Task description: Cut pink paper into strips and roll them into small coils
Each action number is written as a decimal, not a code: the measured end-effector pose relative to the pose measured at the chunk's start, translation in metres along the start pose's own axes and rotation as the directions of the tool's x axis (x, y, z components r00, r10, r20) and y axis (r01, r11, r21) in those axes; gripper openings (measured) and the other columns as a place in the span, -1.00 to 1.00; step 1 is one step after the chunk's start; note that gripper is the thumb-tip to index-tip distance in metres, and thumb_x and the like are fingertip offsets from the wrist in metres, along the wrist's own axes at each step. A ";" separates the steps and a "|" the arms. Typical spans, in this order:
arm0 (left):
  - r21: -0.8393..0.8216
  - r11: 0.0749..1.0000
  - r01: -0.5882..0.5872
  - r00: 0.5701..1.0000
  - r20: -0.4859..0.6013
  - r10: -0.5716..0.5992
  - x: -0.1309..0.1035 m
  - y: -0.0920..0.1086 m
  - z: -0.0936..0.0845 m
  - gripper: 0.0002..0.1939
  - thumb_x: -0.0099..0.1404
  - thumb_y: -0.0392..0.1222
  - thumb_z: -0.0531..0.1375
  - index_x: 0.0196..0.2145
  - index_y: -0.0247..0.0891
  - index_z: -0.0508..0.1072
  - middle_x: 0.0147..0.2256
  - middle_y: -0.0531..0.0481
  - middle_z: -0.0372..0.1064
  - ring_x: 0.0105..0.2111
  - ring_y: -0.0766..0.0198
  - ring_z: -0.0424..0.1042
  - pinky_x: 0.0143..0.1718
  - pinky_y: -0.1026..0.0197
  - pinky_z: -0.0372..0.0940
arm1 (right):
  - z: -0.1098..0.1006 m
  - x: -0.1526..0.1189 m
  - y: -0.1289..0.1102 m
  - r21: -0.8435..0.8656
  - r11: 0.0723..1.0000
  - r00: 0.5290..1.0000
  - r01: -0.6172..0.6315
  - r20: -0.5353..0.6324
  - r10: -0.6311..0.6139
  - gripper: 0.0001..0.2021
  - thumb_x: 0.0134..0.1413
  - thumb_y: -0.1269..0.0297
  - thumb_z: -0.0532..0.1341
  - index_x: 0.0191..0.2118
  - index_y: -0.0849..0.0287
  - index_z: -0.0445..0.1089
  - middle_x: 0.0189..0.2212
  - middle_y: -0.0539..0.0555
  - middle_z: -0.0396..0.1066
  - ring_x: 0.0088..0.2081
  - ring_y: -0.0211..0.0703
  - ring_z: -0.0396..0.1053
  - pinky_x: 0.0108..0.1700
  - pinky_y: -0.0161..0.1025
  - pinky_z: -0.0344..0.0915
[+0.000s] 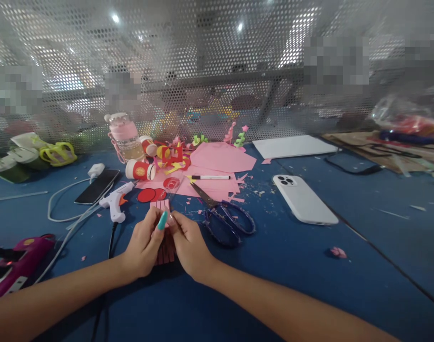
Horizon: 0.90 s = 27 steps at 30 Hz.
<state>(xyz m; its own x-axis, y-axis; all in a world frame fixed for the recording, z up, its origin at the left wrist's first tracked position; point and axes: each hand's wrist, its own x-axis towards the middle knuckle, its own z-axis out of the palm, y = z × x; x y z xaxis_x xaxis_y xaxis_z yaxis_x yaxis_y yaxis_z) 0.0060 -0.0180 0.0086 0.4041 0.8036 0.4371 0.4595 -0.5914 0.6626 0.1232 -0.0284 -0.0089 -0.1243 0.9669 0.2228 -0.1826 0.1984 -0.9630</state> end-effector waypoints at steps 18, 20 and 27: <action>0.122 0.965 -0.230 0.973 0.012 0.231 -0.001 -0.009 -0.003 -0.58 0.30 0.13 -0.09 -0.46 -0.27 0.26 -0.67 0.13 0.24 -0.72 0.44 0.19 -0.67 0.40 0.10 | -0.021 0.002 -0.005 -0.296 0.877 0.916 0.379 0.257 -0.309 -0.71 0.22 0.19 -0.02 -0.52 0.15 0.12 -0.57 -0.07 0.11 -0.53 -0.32 0.09 -0.46 -0.36 0.08; 0.106 0.971 -0.214 0.976 -0.007 0.216 -0.001 -0.009 -0.003 -0.55 0.28 0.16 -0.09 -0.48 -0.27 0.26 -0.69 0.13 0.23 -0.73 0.44 0.17 -0.68 0.40 0.08 | -0.021 0.003 -0.004 -0.286 0.885 0.920 0.368 0.248 -0.302 -0.71 0.22 0.19 -0.02 -0.51 0.15 0.14 -0.57 -0.07 0.11 -0.53 -0.33 0.09 -0.47 -0.37 0.08; 0.064 0.996 -0.065 0.997 -0.039 0.068 0.000 -0.009 -0.002 -0.61 0.24 0.10 0.03 -0.53 -0.27 0.25 -0.71 0.17 0.13 -0.72 0.44 0.10 -0.68 0.39 0.04 | -0.018 0.004 -0.004 -0.217 0.942 0.961 0.254 0.168 -0.221 -0.69 0.20 0.13 0.02 -0.52 0.16 0.16 -0.60 -0.11 0.07 -0.56 -0.35 0.04 -0.50 -0.39 0.04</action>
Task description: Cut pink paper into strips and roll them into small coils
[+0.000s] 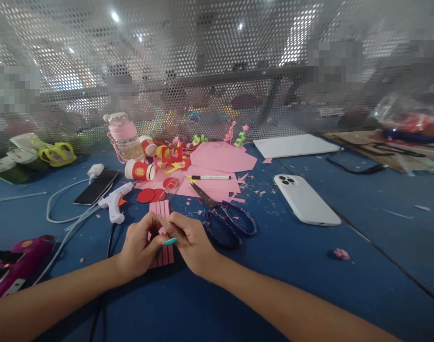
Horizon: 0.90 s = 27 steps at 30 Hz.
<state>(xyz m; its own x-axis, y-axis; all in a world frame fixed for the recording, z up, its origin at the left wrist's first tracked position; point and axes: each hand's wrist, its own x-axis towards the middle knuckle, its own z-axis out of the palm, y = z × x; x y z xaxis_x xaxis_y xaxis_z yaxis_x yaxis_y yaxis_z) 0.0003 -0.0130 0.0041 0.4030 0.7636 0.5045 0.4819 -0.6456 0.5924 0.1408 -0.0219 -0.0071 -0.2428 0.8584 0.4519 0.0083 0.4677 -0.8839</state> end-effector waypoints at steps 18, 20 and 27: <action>-0.234 0.966 0.108 0.993 0.077 -0.093 0.001 -0.003 0.001 -0.67 0.35 -0.04 -0.11 -0.48 -0.25 0.20 -0.73 0.21 0.02 -0.75 0.47 0.02 -0.73 0.40 -0.04 | 0.008 0.000 -0.004 0.046 0.998 0.996 -0.042 -0.074 0.045 -0.69 0.22 0.15 -0.02 -0.51 0.15 0.14 -0.63 -0.13 -0.02 -0.60 -0.35 -0.06 -0.54 -0.35 0.00; -0.237 0.967 0.088 0.995 0.055 -0.077 0.000 -0.003 0.001 -0.70 0.34 -0.07 -0.09 -0.48 -0.25 0.20 -0.71 0.21 0.02 -0.73 0.47 0.02 -0.71 0.40 -0.02 | 0.010 -0.001 -0.002 0.084 0.994 0.994 -0.066 -0.085 0.073 -0.69 0.22 0.13 -0.02 -0.51 0.14 0.12 -0.63 -0.14 -0.03 -0.61 -0.35 -0.07 -0.54 -0.35 -0.01; -0.210 0.977 0.020 1.000 -0.019 -0.025 -0.001 0.002 0.002 -0.74 0.35 -0.15 -0.09 -0.50 -0.22 0.12 -0.69 0.22 -0.03 -0.72 0.48 -0.03 -0.70 0.39 -0.05 | 0.015 -0.003 -0.003 0.138 0.985 0.991 -0.104 -0.072 0.115 -0.68 0.21 0.05 -0.03 -0.49 0.13 0.09 -0.62 -0.13 -0.04 -0.61 -0.35 -0.09 -0.58 -0.35 -0.04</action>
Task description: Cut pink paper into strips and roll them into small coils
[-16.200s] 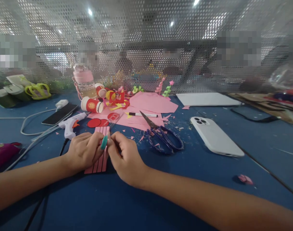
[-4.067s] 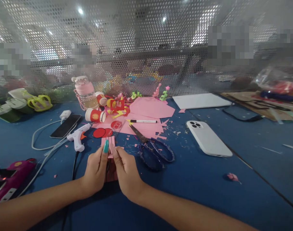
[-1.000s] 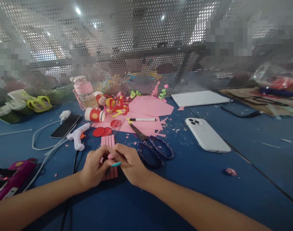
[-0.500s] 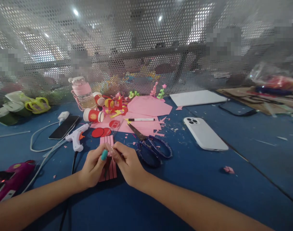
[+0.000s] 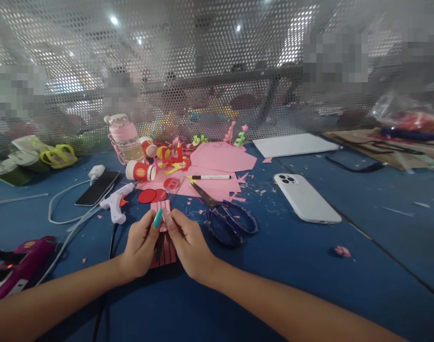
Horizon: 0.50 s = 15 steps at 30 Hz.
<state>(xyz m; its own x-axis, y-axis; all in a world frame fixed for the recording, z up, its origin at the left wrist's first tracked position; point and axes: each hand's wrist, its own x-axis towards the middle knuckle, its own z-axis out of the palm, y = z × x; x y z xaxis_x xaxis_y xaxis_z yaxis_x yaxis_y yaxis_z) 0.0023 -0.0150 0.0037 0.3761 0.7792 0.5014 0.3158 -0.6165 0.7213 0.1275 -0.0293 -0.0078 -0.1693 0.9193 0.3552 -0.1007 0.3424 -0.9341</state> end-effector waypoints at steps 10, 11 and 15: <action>0.018 1.000 0.000 0.997 -0.075 0.001 -0.006 0.003 0.004 -0.71 0.37 -0.10 -0.12 -0.49 -0.22 0.11 -0.68 0.20 0.00 -0.71 0.47 0.00 -0.70 0.37 -0.05 | 0.003 -0.004 -0.003 -0.099 0.994 0.997 0.051 -0.050 -0.056 -0.67 0.21 0.11 -0.02 -0.54 0.13 0.04 -0.62 -0.11 -0.04 -0.60 -0.35 -0.08 -0.59 -0.36 -0.03; 0.021 1.000 -0.006 0.997 -0.079 0.008 -0.007 0.003 0.005 -0.73 0.37 -0.11 -0.13 -0.47 -0.22 0.12 -0.67 0.20 0.02 -0.71 0.46 0.02 -0.70 0.37 -0.04 | 0.003 -0.004 -0.004 -0.110 0.992 0.996 0.061 -0.055 -0.067 -0.67 0.22 0.13 -0.02 -0.54 0.13 0.05 -0.62 -0.11 -0.03 -0.60 -0.35 -0.07 -0.58 -0.36 -0.02; 0.036 0.999 -0.032 0.995 -0.091 0.035 -0.008 0.002 0.008 -0.75 0.38 -0.13 -0.14 -0.43 -0.21 0.14 -0.66 0.20 0.07 -0.71 0.46 0.07 -0.70 0.37 -0.02 | 0.005 -0.005 -0.006 -0.156 0.983 0.990 0.097 -0.082 -0.110 -0.69 0.22 0.19 -0.03 -0.54 0.13 0.07 -0.62 -0.11 0.01 -0.59 -0.34 -0.01 -0.55 -0.37 0.03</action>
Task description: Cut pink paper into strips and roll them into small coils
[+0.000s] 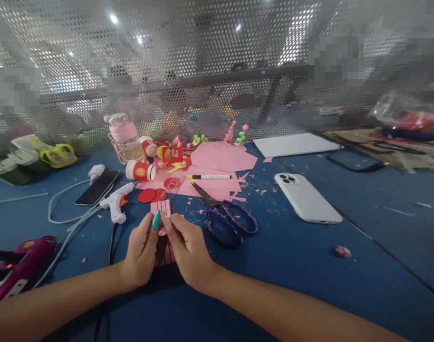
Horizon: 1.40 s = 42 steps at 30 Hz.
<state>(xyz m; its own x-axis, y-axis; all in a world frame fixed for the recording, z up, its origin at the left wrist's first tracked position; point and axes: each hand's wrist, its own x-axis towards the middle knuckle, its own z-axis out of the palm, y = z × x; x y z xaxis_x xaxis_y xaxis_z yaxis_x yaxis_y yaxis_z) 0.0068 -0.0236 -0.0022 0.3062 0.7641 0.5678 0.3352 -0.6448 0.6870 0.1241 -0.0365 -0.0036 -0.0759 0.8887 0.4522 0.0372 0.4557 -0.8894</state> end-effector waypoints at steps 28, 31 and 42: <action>-0.003 0.999 -0.047 0.994 0.100 0.047 0.001 0.005 0.000 -0.76 0.41 -0.11 -0.22 -0.35 -0.20 0.12 -0.71 0.19 0.19 -0.78 0.44 0.19 -0.77 0.36 0.06 | -0.001 -0.004 -0.004 -0.184 0.979 0.996 0.086 -0.010 -0.090 -0.73 0.19 0.35 -0.07 -0.55 0.11 0.04 -0.66 -0.08 0.10 -0.63 -0.31 0.11 -0.58 -0.33 0.07; -0.013 1.000 -0.028 0.995 0.097 0.029 0.002 0.005 0.001 -0.74 0.40 -0.07 -0.22 -0.34 -0.20 0.14 -0.72 0.20 0.16 -0.80 0.44 0.15 -0.79 0.35 0.03 | -0.002 -0.003 -0.003 -0.206 0.973 0.994 0.108 -0.005 -0.111 -0.73 0.18 0.36 -0.07 -0.55 0.11 0.03 -0.66 -0.08 0.09 -0.64 -0.32 0.10 -0.59 -0.34 0.06; 0.259 0.966 0.001 0.999 -0.047 0.012 0.008 0.001 0.002 -0.81 0.25 -0.35 -0.10 -0.50 -0.17 0.03 -0.71 0.24 -0.03 -0.77 0.44 -0.02 -0.72 0.36 -0.08 | -0.004 0.000 0.002 -0.357 0.923 0.984 0.142 -0.050 -0.171 -0.77 0.21 0.35 -0.05 -0.50 0.12 0.09 -0.61 -0.07 0.12 -0.56 -0.29 0.11 -0.49 -0.33 0.08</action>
<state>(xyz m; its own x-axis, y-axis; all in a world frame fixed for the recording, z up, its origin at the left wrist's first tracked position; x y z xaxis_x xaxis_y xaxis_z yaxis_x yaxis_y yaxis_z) 0.0110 -0.0180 0.0020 0.2681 0.7567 0.5963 0.5551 -0.6272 0.5464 0.1284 -0.0356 -0.0056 -0.0310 0.7994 0.6000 0.3796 0.5647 -0.7328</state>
